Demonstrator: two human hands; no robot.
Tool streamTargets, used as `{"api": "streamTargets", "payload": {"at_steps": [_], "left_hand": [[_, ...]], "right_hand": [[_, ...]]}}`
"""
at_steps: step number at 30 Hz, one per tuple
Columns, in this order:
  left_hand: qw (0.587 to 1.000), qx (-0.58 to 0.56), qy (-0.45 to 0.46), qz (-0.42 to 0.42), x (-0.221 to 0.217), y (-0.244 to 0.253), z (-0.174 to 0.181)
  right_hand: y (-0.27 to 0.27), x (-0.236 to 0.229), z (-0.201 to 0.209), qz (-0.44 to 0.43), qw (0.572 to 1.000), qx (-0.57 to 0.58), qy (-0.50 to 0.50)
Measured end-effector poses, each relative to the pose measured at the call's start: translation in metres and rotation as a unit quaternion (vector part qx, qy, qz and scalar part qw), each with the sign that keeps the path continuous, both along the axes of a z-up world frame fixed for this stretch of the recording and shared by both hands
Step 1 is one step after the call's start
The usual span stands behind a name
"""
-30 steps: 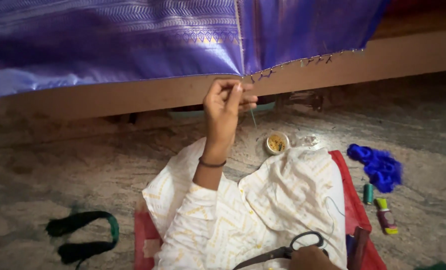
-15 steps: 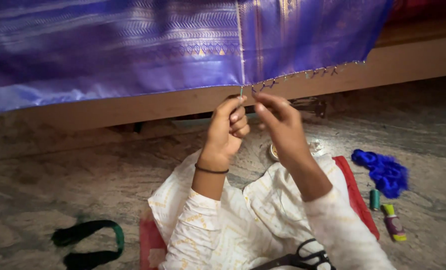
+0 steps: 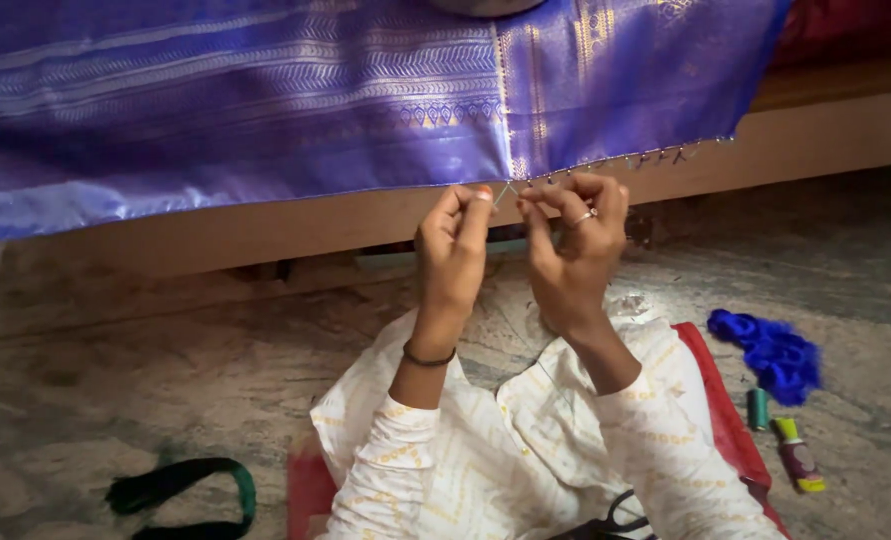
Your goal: Tying and cutting decorative tassels on the edge of a purple sari.
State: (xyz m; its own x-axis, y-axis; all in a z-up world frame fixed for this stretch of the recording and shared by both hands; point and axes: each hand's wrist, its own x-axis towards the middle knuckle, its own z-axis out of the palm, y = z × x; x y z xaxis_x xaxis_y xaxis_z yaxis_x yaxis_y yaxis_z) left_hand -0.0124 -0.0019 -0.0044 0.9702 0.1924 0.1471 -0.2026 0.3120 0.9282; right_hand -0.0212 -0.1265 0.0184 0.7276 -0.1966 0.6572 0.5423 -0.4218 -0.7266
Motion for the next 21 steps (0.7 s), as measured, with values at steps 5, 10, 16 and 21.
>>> {"api": "streamTargets", "payload": {"at_steps": [5,10,16,21], "left_hand": [[0.985,0.148,-0.048,0.073,-0.011,-0.003,0.034],[0.973,0.207,-0.058,0.085,-0.013,-0.005,0.062],[0.916,0.373,-0.127,0.078,0.000,0.001,0.075],[0.917,0.375,-0.129,0.037,0.005,0.014,0.074]], "right_hand": [[0.001,-0.003,0.000,-0.041,0.988,-0.124,-0.082],[-0.001,0.002,-0.001,-0.083,0.949,-0.240,-0.188],[-0.024,0.011,0.011,-0.025,0.862,-0.397,-0.314],[-0.023,0.016,0.023,0.046,0.881,-0.397,-0.251]]}}
